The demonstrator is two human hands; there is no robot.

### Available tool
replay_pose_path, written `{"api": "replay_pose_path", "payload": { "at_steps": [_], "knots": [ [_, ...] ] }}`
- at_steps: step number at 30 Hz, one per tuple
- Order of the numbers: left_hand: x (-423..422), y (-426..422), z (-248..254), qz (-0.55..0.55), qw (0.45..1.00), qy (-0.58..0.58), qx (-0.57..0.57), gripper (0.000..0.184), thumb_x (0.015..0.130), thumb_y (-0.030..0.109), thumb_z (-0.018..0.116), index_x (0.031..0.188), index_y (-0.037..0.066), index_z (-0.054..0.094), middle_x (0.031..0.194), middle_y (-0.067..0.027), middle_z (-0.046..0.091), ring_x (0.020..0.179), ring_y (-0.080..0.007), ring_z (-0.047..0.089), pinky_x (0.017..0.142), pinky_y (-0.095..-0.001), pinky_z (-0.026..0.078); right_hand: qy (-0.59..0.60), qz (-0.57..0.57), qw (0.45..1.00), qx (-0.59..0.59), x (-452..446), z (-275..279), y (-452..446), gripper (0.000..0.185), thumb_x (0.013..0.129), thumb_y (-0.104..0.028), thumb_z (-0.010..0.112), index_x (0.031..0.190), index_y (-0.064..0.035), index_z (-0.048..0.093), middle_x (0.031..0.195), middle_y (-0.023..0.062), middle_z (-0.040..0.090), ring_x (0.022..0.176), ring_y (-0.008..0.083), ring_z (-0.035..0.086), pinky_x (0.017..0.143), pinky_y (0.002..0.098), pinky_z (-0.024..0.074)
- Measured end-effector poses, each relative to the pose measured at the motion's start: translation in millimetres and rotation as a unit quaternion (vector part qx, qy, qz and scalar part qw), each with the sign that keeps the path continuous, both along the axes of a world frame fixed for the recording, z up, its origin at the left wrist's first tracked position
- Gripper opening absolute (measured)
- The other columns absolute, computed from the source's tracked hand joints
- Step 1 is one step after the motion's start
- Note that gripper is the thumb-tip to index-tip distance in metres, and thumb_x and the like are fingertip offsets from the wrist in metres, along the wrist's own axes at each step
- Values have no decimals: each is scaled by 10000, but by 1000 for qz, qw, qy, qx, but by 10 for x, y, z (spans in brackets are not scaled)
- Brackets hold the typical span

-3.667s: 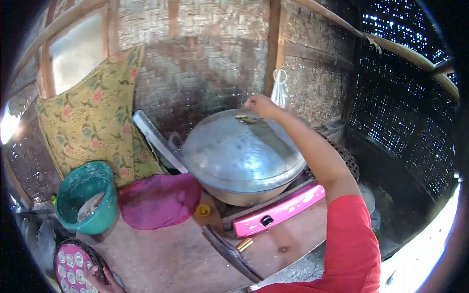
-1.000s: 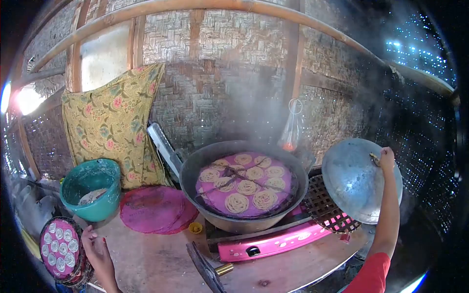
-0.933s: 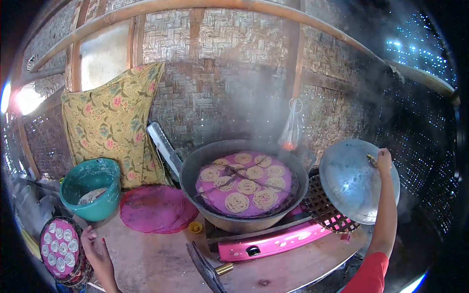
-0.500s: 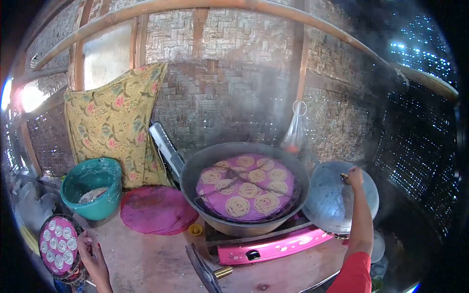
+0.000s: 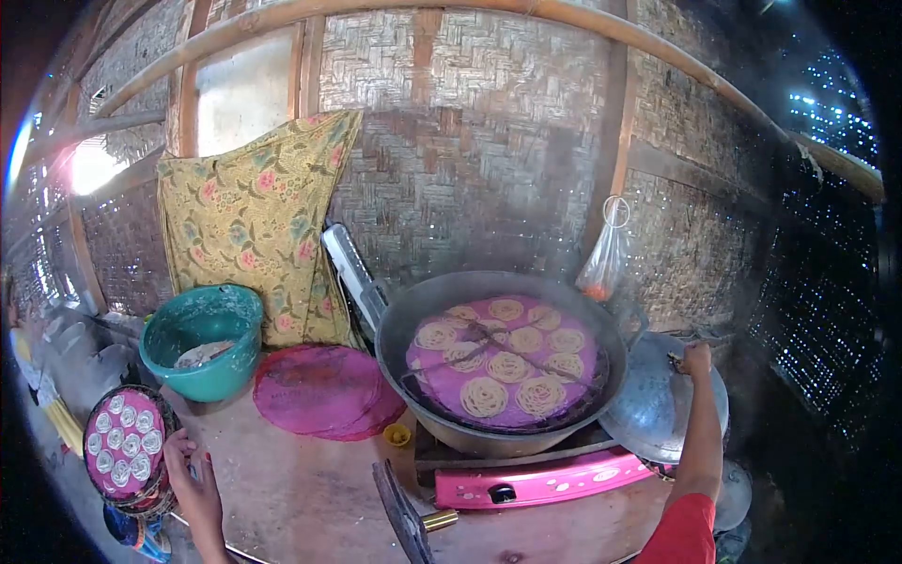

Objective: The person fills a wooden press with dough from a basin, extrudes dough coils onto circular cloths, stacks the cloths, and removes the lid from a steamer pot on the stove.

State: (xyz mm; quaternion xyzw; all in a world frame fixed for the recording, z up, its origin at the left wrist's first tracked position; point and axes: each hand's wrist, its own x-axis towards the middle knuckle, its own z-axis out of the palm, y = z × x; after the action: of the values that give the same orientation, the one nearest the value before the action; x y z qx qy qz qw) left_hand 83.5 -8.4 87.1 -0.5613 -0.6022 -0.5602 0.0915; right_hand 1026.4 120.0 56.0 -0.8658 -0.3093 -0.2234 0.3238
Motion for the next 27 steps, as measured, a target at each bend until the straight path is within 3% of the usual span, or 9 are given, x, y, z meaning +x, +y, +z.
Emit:
{"api": "replay_pose_path", "payload": {
  "at_steps": [4, 7, 10, 12, 13, 15, 22, 26, 27],
  "knots": [
    [33, -45, -17, -6, 1000, 5, -13, 435, 724, -125, 556, 1137, -31, 456, 1143, -160, 505, 990, -278, 499, 931, -348, 380, 11, 36, 999, -3, 7, 7, -59, 282, 797, -255, 567, 868, 3, 659, 842, 244, 633, 865, 389, 621, 780, 466, 485],
    [-40, -72, -81, 16, 999, -6, -31, 443, 726, -123, 561, 1147, -30, 458, 1145, -149, 505, 983, -266, 498, 928, -347, 382, -63, 14, 996, -56, 52, -15, -83, 299, 796, -269, 572, 859, 10, 659, 949, 244, 626, 940, 391, 598, 824, 466, 477],
    [-71, -127, -31, 12, 998, -54, -38, 438, 730, -121, 562, 1147, -31, 460, 1131, -147, 504, 988, -261, 500, 930, -349, 380, -69, 68, 976, -195, -47, 138, -183, 350, 778, -296, 596, 889, 31, 650, 1082, 256, 598, 1019, 402, 571, 874, 461, 462],
    [-87, -146, -15, 14, 999, -40, -27, 435, 731, -124, 559, 1144, -31, 460, 1119, -149, 503, 991, -259, 499, 929, -351, 380, 62, 53, 989, -124, -326, 323, -280, 428, 760, -319, 622, 997, 37, 620, 1164, 269, 559, 1086, 408, 537, 916, 454, 441],
    [-95, -158, -10, 17, 999, -24, -16, 431, 732, -128, 555, 1141, -31, 461, 1106, -152, 502, 994, -257, 499, 929, -353, 381, 59, 53, 989, -124, -392, 376, -336, 428, 760, -319, 622, 997, 37, 620, 1164, 269, 559, 1086, 408, 537, 916, 454, 441],
    [-80, -201, 9, 19, 998, -48, -27, 423, 735, -129, 551, 1136, -32, 459, 1095, -155, 501, 1000, -265, 498, 931, -355, 380, 67, 72, 985, -145, -470, 437, -398, 525, 753, -303, 624, 1141, 45, 556, 1164, 278, 560, 1089, 403, 551, 916, 436, 452],
    [-231, -261, -153, 43, 998, -36, -22, 406, 723, -131, 549, 1108, -41, 457, 1074, -166, 494, 1008, -301, 492, 937, -360, 374, 4, 35, 992, -121, -276, 250, -485, 564, 737, -343, 652, 1138, 38, 542, 1143, 272, 569, 1068, 414, 543, 943, 440, 428],
    [-259, -222, -262, 37, 997, -65, 10, 410, 719, -137, 545, 1110, -46, 463, 1056, -168, 494, 980, -293, 493, 929, -362, 380, -62, 32, 981, -181, 157, 105, -411, 542, 743, -355, 649, 1126, 19, 562, 1129, 253, 585, 1070, 404, 545, 958, 435, 415],
    [-257, -223, -281, 32, 997, -69, -8, 411, 724, -127, 550, 1118, -40, 471, 1052, -164, 495, 967, -288, 494, 918, -358, 386, -73, 23, 991, -113, -114, 242, -508, 524, 748, -360, 646, 1117, 5, 575, 1122, 246, 592, 1073, 399, 546, 957, 436, 414]
  ]
}}
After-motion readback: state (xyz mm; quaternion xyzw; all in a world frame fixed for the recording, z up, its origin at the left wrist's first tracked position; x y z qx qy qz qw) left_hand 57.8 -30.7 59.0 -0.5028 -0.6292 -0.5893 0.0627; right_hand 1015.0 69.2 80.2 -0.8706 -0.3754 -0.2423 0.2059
